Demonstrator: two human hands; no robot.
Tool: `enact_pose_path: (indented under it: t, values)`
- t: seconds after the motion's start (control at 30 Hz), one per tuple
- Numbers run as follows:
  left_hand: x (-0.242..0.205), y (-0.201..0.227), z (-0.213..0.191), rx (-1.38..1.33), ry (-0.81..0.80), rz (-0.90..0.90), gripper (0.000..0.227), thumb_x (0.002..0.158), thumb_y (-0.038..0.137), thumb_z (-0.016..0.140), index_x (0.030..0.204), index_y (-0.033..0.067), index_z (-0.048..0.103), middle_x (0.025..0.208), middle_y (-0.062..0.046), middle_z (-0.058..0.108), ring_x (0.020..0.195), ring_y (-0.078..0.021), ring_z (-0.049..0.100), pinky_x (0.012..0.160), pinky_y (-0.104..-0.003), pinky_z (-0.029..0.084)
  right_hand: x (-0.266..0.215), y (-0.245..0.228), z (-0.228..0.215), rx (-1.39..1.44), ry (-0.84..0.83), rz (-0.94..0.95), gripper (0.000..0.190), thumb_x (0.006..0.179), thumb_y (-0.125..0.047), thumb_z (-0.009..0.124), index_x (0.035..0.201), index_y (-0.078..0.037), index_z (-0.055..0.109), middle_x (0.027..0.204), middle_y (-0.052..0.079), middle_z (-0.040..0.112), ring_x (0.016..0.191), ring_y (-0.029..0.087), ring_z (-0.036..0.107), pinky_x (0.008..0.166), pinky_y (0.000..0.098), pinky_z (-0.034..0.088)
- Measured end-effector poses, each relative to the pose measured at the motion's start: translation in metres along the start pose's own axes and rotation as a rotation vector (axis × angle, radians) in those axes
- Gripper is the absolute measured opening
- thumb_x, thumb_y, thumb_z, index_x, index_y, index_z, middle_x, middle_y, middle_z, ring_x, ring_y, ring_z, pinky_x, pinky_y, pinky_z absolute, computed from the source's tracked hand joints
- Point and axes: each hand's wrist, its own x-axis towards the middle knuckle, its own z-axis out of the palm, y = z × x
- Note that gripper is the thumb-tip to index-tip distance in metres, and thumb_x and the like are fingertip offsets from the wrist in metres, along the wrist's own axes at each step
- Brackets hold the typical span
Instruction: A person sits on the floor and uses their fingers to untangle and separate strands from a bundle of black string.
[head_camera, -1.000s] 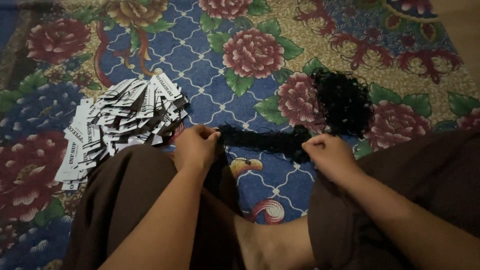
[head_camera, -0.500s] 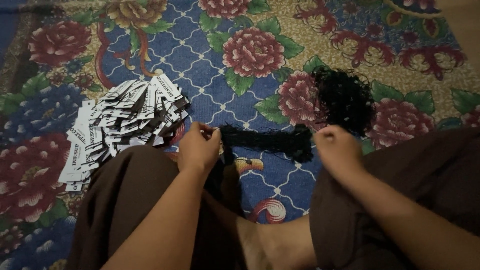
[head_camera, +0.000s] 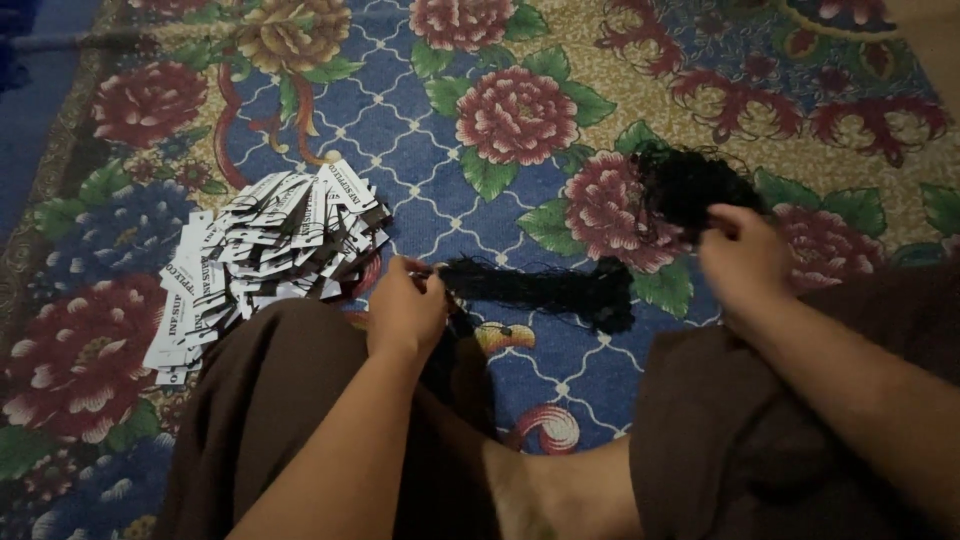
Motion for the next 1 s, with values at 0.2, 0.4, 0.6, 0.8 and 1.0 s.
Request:
enact_pose_path:
  t: [0.2, 0.4, 0.6, 0.8, 1.0]
  values:
    - [0.005, -0.006, 0.005, 0.019, 0.038, 0.041, 0.029, 0.096, 0.020, 0.051, 0.122, 0.0093, 0.060, 0.117, -0.011, 0.073, 0.105, -0.0304, 0.070, 0.095, -0.044, 0.052, -0.005, 0.018, 0.007, 0.025, 0.245, -0.003, 0.033, 0.085, -0.001, 0.063, 0.117, -0.001, 0.073, 0.112, 0.022, 0.064, 0.085, 0.031, 0.062, 0.072, 0.0410, 0.053]
    - [0.008, -0.011, 0.010, 0.021, 0.068, 0.071, 0.028, 0.094, 0.020, 0.052, 0.119, 0.0089, 0.062, 0.114, -0.012, 0.073, 0.104, -0.0316, 0.070, 0.094, -0.044, 0.052, -0.007, 0.014, 0.009, -0.135, 0.214, -0.202, 0.024, 0.093, -0.013, 0.068, 0.116, -0.008, 0.071, 0.113, 0.019, 0.054, 0.081, 0.028, 0.056, 0.077, 0.0437, 0.048]
    - [0.011, -0.014, 0.014, 0.012, 0.087, 0.113, 0.027, 0.093, 0.017, 0.052, 0.116, 0.0087, 0.064, 0.114, -0.010, 0.074, 0.104, -0.0292, 0.070, 0.094, -0.044, 0.052, 0.023, 0.021, 0.026, -0.195, 0.203, -0.451, 0.023, 0.092, -0.012, 0.072, 0.113, -0.004, 0.077, 0.094, 0.015, 0.068, 0.070, 0.028, 0.063, 0.068, 0.0409, 0.052]
    - [0.006, -0.010, 0.010, -0.002, 0.071, 0.075, 0.026, 0.093, 0.018, 0.053, 0.116, 0.0098, 0.063, 0.114, -0.010, 0.073, 0.103, -0.0315, 0.069, 0.092, -0.044, 0.053, 0.045, 0.021, 0.026, -0.307, 0.047, -0.392, 0.035, 0.094, -0.010, 0.068, 0.127, 0.002, 0.070, 0.087, 0.015, 0.072, 0.071, 0.035, 0.067, 0.070, 0.0451, 0.054]
    - [0.004, -0.004, 0.007, 0.013, 0.046, 0.035, 0.028, 0.095, 0.017, 0.053, 0.121, 0.0099, 0.062, 0.116, -0.010, 0.071, 0.105, -0.0293, 0.069, 0.093, -0.044, 0.052, 0.034, -0.013, 0.010, -0.265, -0.105, -0.094, 0.029, 0.098, -0.017, 0.064, 0.121, 0.000, 0.066, 0.099, 0.017, 0.073, 0.083, 0.035, 0.069, 0.076, 0.0469, 0.056]
